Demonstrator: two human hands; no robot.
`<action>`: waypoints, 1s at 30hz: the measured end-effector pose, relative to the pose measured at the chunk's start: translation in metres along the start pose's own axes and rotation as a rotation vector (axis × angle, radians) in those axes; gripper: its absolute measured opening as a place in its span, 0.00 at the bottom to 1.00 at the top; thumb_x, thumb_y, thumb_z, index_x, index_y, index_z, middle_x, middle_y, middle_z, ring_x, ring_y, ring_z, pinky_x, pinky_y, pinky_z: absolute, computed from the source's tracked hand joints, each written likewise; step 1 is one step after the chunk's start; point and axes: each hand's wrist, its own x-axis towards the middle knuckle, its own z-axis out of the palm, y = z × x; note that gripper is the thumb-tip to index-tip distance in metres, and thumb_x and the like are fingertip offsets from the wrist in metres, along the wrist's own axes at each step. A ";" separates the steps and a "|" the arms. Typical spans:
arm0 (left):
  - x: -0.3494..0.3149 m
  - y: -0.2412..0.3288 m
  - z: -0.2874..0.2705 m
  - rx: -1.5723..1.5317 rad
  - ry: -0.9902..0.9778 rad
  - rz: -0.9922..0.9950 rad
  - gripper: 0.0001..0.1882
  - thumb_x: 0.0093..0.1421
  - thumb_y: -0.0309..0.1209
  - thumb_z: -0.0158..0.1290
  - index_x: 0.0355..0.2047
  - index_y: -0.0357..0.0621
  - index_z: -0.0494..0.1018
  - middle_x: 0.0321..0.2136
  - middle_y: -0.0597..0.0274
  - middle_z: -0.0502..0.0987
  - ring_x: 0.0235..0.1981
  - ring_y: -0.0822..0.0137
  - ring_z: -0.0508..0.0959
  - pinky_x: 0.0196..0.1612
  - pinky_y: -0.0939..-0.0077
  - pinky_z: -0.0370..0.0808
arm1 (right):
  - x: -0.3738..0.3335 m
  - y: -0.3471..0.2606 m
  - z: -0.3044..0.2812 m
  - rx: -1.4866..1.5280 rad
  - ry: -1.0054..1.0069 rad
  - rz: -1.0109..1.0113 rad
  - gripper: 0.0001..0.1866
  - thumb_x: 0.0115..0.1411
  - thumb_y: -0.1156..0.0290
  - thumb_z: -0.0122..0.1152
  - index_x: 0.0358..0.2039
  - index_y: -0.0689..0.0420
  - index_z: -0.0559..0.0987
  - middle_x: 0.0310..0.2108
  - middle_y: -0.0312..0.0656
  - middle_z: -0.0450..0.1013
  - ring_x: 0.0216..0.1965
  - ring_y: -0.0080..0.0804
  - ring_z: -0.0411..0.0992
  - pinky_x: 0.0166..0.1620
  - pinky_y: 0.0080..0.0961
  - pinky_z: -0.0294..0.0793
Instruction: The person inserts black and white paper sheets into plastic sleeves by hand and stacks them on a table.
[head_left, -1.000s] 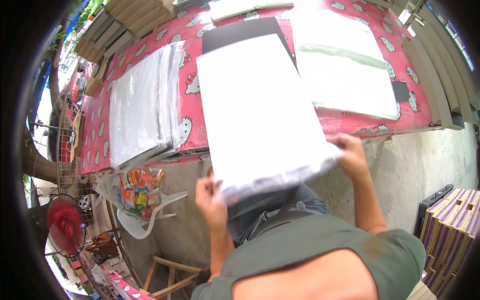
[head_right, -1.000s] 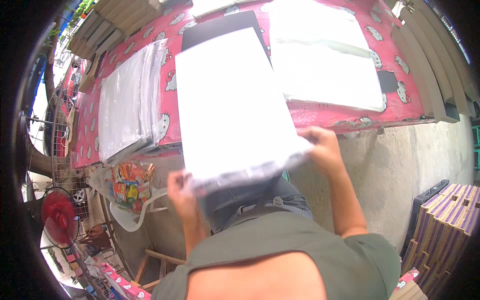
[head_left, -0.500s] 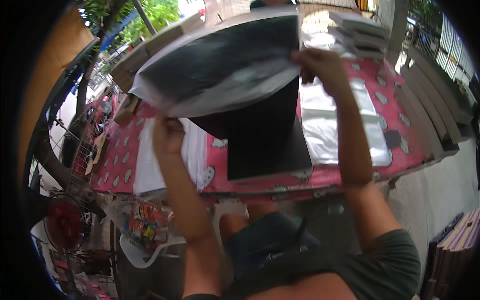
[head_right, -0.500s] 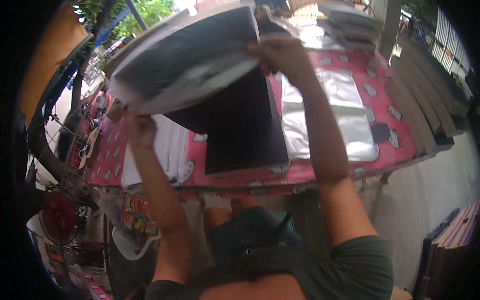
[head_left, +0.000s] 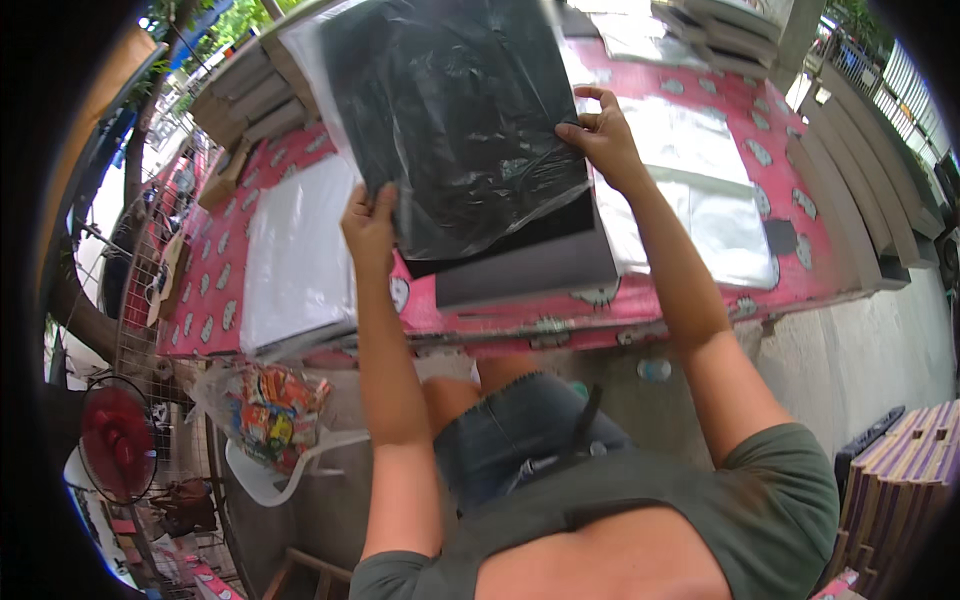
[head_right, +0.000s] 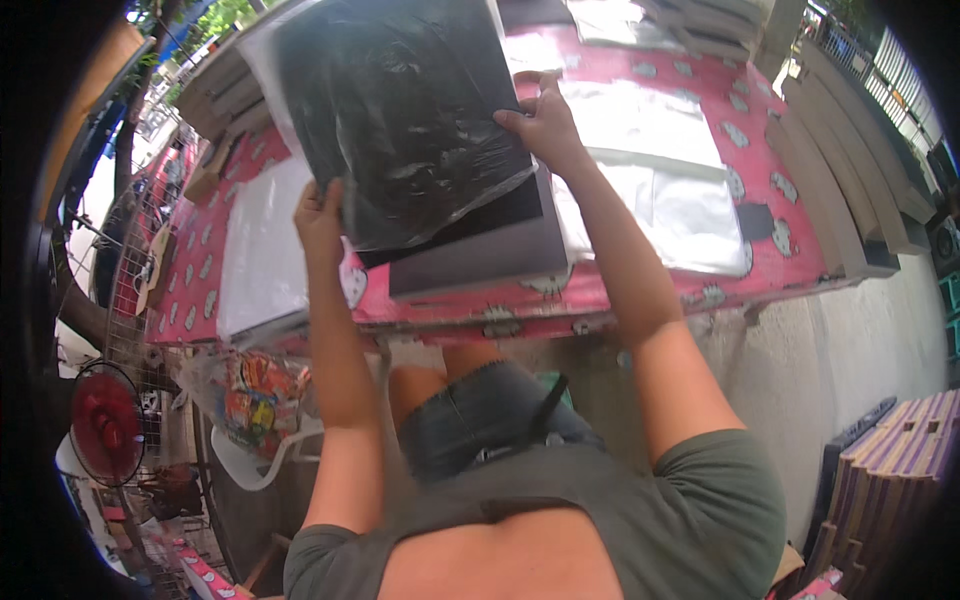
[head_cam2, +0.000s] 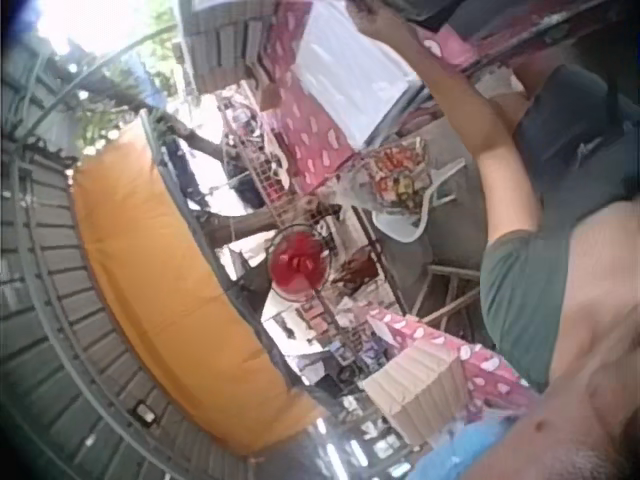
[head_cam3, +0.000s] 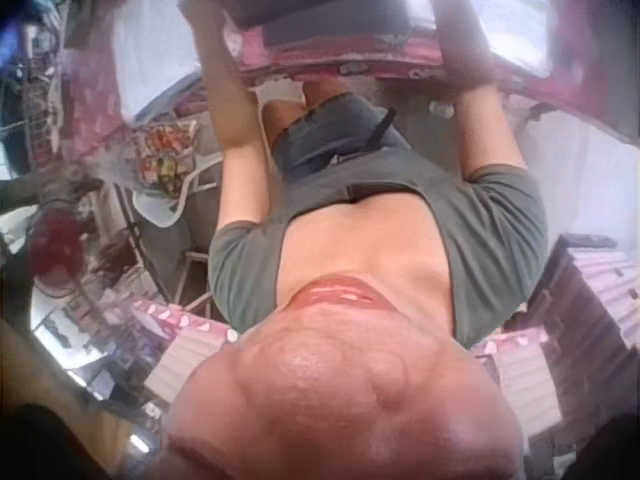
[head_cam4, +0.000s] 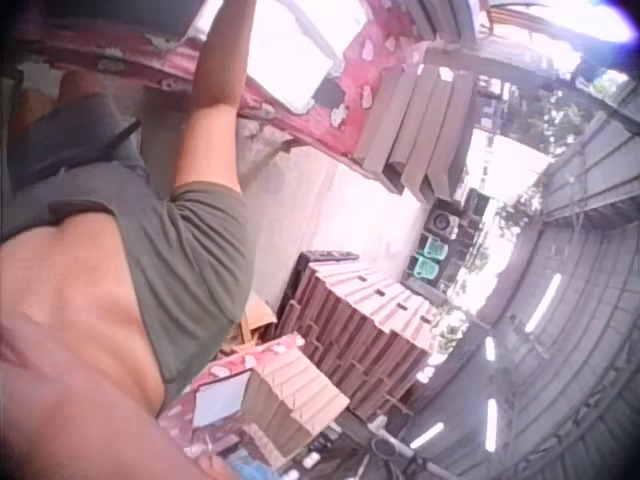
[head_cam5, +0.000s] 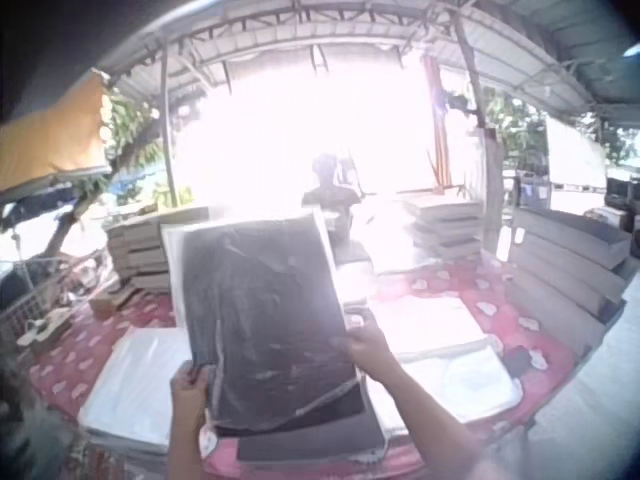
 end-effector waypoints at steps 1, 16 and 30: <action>-0.015 0.013 -0.007 -0.154 -0.049 -0.060 0.10 0.56 0.25 0.48 0.39 0.34 0.67 0.27 0.62 0.75 0.25 0.76 0.73 0.31 0.83 0.70 | -0.020 -0.009 0.006 0.145 -0.045 0.088 0.32 0.48 0.74 0.61 0.50 0.63 0.56 0.29 0.48 0.71 0.31 0.28 0.70 0.33 0.20 0.69; -0.344 0.051 -0.032 -0.092 0.287 -1.085 0.15 0.53 0.25 0.53 0.39 0.33 0.65 0.36 0.55 0.72 0.35 0.69 0.73 0.37 0.76 0.69 | -0.340 -0.080 -0.014 0.145 0.055 1.172 0.13 0.53 0.73 0.57 0.36 0.65 0.69 0.22 0.39 0.71 0.20 0.20 0.69 0.22 0.14 0.67; -0.258 0.033 -0.010 0.688 0.087 -0.441 0.20 0.55 0.25 0.48 0.49 0.41 0.60 0.13 0.66 0.68 0.16 0.80 0.66 0.21 0.86 0.64 | -0.336 -0.075 -0.028 0.021 -0.066 1.034 0.11 0.56 0.67 0.55 0.28 0.62 0.68 0.13 0.29 0.62 0.10 0.14 0.61 0.12 0.11 0.55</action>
